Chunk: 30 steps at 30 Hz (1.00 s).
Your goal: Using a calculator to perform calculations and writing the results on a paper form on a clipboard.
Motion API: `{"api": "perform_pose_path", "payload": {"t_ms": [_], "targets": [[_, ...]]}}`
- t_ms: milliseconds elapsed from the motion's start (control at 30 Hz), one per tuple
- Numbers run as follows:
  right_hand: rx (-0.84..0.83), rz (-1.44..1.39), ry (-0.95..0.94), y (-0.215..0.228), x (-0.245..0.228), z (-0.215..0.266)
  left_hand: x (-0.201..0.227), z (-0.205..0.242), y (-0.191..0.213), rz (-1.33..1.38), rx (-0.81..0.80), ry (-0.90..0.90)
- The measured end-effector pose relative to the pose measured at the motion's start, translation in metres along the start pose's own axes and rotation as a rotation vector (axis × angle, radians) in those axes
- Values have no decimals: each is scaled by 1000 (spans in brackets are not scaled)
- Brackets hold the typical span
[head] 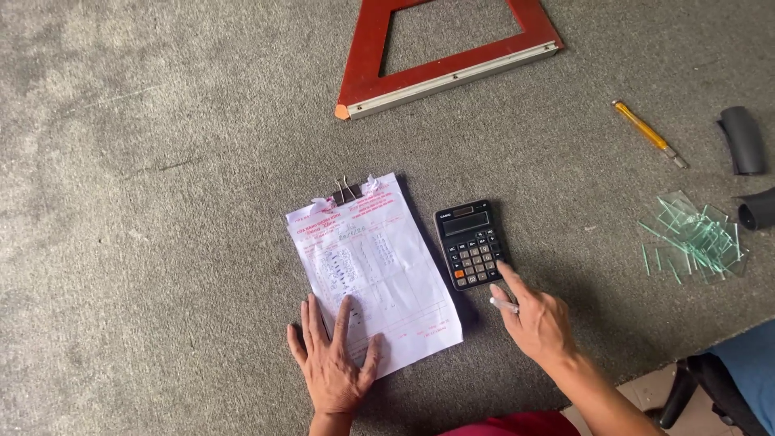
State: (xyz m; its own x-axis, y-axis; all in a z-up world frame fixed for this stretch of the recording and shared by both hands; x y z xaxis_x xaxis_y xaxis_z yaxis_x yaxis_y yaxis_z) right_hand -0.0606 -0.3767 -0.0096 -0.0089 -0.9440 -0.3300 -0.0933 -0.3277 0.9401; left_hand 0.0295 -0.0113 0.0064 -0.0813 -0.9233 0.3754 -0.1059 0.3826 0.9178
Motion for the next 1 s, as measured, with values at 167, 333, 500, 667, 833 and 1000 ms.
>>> {"api": "perform_pose_path", "payload": {"t_ms": [167,333,500,667,833,1000], "targets": [[-85,-18,-168,-2,0,8,0,1,-1,7,-18,2],[448,-248,21,32,-47,4,-4,0,-2,-7,-22,0],[365,-531,82,20,-90,1,-7,2,1,47,-11,-23],[391,-592,225,25,-132,-25,-9,2,-3,10,-22,2],[404,-569,243,34,-156,-53,-1,-1,2,-13,-29,19],[404,-444,177,3,-160,-77,2,-4,7,34,-10,16]]}}
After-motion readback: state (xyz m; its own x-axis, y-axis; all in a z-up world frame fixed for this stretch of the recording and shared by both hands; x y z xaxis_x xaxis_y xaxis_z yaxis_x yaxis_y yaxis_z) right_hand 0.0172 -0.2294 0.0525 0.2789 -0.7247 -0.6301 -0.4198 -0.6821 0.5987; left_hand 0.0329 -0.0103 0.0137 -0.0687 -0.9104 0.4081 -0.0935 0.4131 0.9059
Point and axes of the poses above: each hand's wrist, its own z-axis away from the middle knuckle, its own y-axis out of the back of the hand, x = y × z, the point moved 3 cm from there along -z, towards the middle knuckle, and after that the axes turned 15 degrees about y, right-handed, at the moved point
